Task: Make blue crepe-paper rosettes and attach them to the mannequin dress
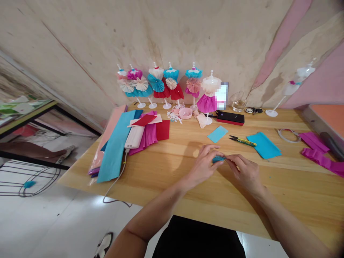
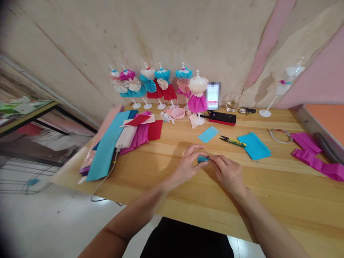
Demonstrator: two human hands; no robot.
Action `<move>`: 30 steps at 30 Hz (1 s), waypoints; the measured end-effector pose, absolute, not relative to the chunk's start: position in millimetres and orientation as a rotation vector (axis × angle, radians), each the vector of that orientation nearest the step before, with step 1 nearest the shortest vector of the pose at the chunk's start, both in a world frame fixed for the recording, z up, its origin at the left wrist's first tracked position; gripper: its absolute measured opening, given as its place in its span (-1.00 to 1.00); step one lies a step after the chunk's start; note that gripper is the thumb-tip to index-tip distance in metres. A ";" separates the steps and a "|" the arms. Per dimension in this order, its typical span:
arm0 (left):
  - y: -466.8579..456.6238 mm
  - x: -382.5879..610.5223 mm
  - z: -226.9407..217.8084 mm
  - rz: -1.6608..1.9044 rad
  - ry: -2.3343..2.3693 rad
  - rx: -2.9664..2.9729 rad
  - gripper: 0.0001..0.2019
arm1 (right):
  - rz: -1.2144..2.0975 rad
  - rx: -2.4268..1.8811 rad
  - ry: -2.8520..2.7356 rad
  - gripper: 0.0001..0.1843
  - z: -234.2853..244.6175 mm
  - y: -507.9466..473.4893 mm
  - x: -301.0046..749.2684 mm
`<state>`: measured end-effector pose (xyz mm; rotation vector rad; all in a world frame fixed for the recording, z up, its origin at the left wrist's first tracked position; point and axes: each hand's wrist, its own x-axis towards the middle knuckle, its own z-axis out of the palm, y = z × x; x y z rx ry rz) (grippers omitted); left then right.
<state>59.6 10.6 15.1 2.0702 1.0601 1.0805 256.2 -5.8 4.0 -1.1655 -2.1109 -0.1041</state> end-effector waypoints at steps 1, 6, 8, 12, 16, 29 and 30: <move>11.3 59.0 15.7 1.074 1.078 2.090 -0.83 | -0.082 -1.165 -2.109 -0.84 3.8 -5.8 256.2; 16.8 57.4 16.2 1.046 1.119 2.072 -0.86 | 0.108 -1.258 -1.984 -0.94 4.1 -4.0 259.3; 17.8 57.5 16.3 1.054 1.129 2.037 -0.84 | 0.241 -1.299 -1.888 -0.90 5.4 -2.8 260.9; 16.6 58.4 18.1 1.052 1.134 2.030 -0.84 | 0.415 -1.214 -1.958 -0.62 8.3 -2.0 258.9; 13.3 59.0 18.9 1.018 1.145 2.160 -0.86 | 0.335 -1.155 -2.052 -0.67 8.4 -2.5 254.2; 7.6 56.2 20.6 1.081 1.274 2.457 -0.83 | -0.136 -1.103 -2.150 -0.88 7.6 -2.0 261.5; 6.8 55.6 19.7 1.108 1.274 2.482 -0.83 | -0.191 -1.080 -2.143 -0.86 6.9 -2.3 262.7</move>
